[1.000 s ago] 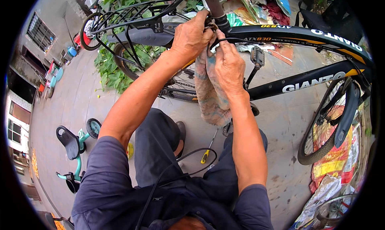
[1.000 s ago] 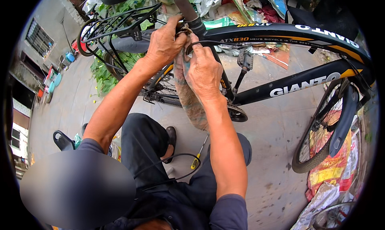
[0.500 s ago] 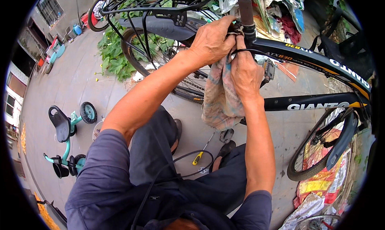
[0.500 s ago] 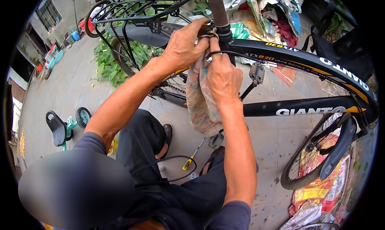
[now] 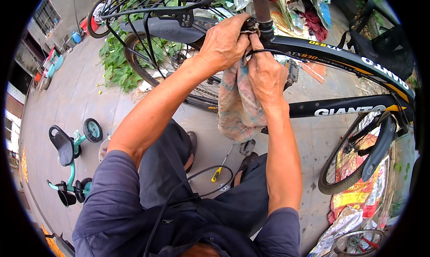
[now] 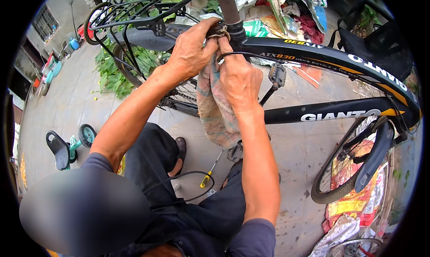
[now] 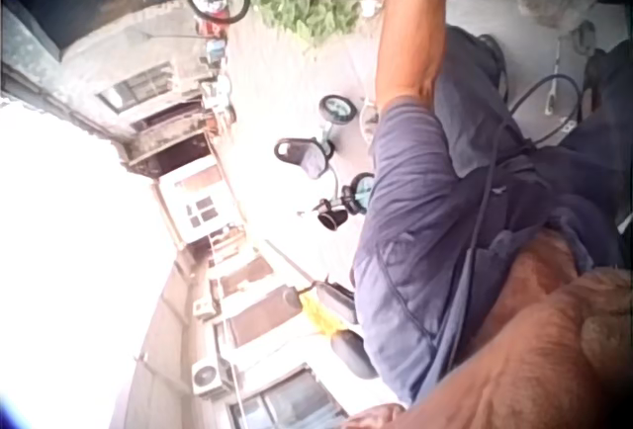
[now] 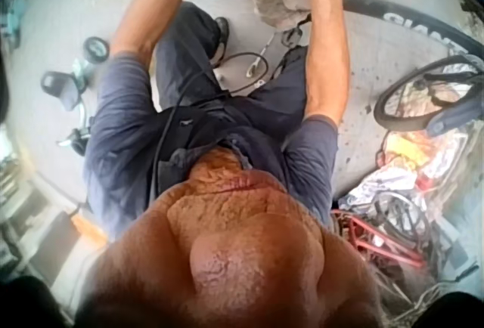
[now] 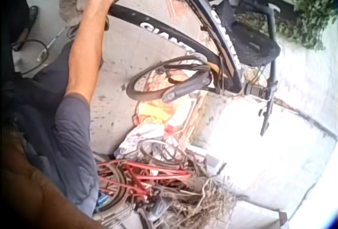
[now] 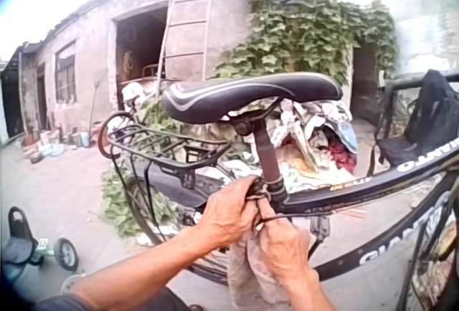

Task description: The person uses a yellow screwdriver to tighten a bolt on the bicycle frame near the rear wheel. They then wipe the area with a cloth and continue adjusting the bolt with the screwdriver.

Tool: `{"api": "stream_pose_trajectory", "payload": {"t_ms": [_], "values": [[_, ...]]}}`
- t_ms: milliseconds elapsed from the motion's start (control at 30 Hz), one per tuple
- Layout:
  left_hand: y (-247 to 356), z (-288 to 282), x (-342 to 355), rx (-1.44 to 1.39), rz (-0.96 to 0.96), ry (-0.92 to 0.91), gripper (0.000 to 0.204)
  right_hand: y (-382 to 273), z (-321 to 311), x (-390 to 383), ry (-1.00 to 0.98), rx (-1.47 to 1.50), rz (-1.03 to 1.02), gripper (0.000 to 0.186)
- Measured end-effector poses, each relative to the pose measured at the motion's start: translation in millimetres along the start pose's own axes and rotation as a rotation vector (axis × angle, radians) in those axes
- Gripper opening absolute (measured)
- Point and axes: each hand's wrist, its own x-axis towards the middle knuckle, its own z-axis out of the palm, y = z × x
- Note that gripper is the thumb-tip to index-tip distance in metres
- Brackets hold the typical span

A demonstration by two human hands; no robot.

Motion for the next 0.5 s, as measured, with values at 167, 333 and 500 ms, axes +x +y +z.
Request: {"api": "stream_pose_trajectory", "payload": {"t_ms": [167, 333, 500], "values": [[0, 2, 0, -0.02, -0.009, -0.023, 0.04, -9, 7, -3, 0.086, -0.054, 0.103, 0.053], [-3, 1, 1, -0.007, -0.004, -0.028, 0.039, 2, -3, 5, -0.049, 0.143, 0.08, 0.051], [-3, 0, 1, -0.041, 0.042, -0.048, 0.04, 1, -10, -1, -0.127, 0.145, 0.133, 0.048]]}}
